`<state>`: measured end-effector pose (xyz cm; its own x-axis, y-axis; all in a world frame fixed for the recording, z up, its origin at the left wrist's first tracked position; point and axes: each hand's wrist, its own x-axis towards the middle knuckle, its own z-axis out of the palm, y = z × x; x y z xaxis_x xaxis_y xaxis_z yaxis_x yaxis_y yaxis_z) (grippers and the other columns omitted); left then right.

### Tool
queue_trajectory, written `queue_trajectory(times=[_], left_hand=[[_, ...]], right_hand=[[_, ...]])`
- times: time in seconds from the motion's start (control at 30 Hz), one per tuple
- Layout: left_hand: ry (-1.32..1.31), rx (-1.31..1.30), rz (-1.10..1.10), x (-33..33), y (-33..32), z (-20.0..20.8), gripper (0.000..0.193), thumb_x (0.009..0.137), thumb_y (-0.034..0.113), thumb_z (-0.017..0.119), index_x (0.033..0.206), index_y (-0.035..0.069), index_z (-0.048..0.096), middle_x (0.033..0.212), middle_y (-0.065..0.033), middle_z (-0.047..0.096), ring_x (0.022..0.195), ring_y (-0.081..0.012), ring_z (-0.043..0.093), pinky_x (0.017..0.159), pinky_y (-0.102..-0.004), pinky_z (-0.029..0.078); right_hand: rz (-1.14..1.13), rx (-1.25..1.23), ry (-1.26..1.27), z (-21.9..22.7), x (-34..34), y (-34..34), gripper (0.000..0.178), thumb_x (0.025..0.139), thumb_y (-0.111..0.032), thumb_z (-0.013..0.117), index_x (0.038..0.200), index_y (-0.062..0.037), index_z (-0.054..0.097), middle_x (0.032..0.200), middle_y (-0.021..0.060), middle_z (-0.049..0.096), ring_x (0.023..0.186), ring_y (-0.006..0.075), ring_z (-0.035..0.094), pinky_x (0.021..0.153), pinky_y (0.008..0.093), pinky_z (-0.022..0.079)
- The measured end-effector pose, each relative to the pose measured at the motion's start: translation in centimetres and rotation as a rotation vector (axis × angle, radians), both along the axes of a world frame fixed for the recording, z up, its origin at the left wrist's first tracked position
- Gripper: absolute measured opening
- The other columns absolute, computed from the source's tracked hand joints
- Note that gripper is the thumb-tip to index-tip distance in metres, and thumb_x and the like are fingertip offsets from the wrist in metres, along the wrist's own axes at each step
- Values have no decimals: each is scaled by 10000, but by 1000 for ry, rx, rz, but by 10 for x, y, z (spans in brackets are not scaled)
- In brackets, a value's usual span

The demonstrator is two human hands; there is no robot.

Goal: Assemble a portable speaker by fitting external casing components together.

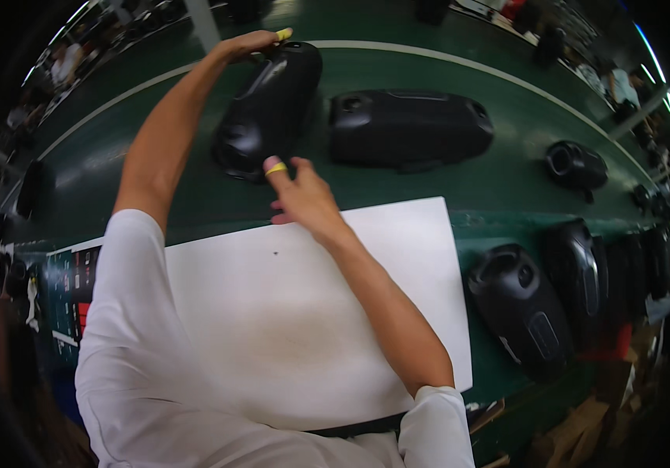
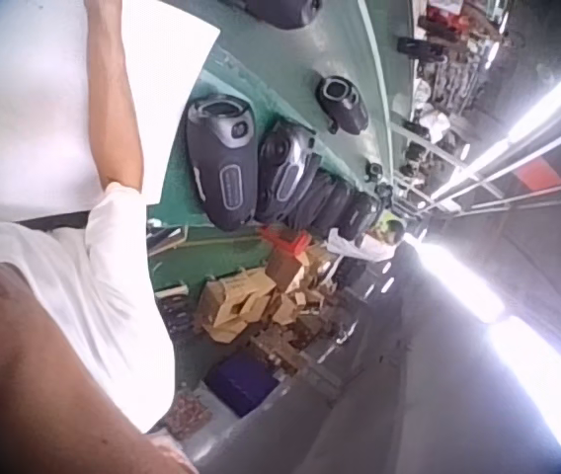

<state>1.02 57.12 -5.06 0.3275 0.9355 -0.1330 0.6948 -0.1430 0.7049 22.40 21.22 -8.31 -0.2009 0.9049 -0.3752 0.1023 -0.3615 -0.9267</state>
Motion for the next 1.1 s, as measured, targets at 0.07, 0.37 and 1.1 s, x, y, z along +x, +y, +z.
queue_trajectory(times=[0.07, 0.37, 1.1], left_hand=[[-20, -24, 87, -34, -14, -2, 669, 1009, 785, 518, 1159, 143, 633, 1069, -57, 611, 1003, -221, 568, 1020, -561, 431], [-390, 116, 600, -122, -198, 9, 648, 1072, 563, 569, 1294, -38, 671, 1158, -186, 692, 1076, -357, 699, 818, -551, 604], [-123, 572, 662, -12, -746, -75, 668, 1069, 432, 667, 1559, 34, 450, 1515, -364, 528, 1445, -540, 478, 1245, -578, 344]], right_hand=[[-12, -1, 91, -10, -2, 11, 1012, 1051, -691, 582, 1697, 5, 233, 1500, 288, 508, 1171, 354, 700, 926, 440, 640], [-224, 164, 84, 2, -3, 27, 868, 1032, -751, 535, 1583, -91, 418, 1511, 162, 553, 1315, 303, 622, 952, 501, 603], [192, 57, 827, -119, 193, -196, 921, 1065, -717, 478, 1639, 2, 445, 1645, 164, 511, 1511, 307, 475, 1304, 438, 261]])
